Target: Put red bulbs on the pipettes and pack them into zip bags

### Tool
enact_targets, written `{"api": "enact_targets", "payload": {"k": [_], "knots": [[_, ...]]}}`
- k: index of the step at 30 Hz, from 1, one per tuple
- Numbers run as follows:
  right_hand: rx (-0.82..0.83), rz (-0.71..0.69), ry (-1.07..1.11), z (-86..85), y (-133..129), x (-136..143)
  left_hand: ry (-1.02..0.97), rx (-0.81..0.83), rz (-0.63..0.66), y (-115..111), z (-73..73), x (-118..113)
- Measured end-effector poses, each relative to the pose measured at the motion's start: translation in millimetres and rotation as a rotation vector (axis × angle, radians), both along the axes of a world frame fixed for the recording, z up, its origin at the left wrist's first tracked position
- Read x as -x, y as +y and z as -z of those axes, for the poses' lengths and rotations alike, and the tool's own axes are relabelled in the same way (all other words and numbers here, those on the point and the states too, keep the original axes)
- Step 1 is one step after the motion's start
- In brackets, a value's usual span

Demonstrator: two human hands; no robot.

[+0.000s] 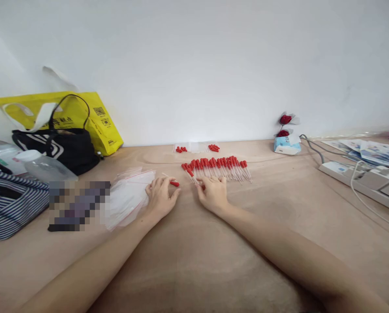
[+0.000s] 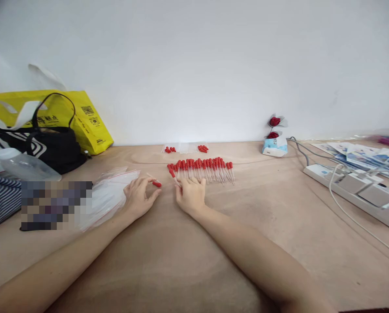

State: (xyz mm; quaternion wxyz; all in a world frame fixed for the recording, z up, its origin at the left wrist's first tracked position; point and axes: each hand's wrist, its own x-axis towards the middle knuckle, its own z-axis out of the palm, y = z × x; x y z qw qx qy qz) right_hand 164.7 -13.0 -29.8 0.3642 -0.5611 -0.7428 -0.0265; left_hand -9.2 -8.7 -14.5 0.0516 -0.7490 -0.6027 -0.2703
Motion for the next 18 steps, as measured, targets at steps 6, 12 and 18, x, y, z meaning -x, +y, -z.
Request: {"api": "enact_targets", "payload": {"k": [6,12,18], "knots": [[0.099,0.186,0.059,-6.7,44.0,41.3,0.110,0.037,-0.035,6.1,0.5,7.8],[0.138,0.210,0.010,-4.2,60.7,48.6,0.153,0.030,-0.053,8.6,-0.5,10.2],[0.049,0.076,-0.012,-7.2,51.3,51.0,0.222,-0.004,-0.107,14.2,-5.1,17.0]]}}
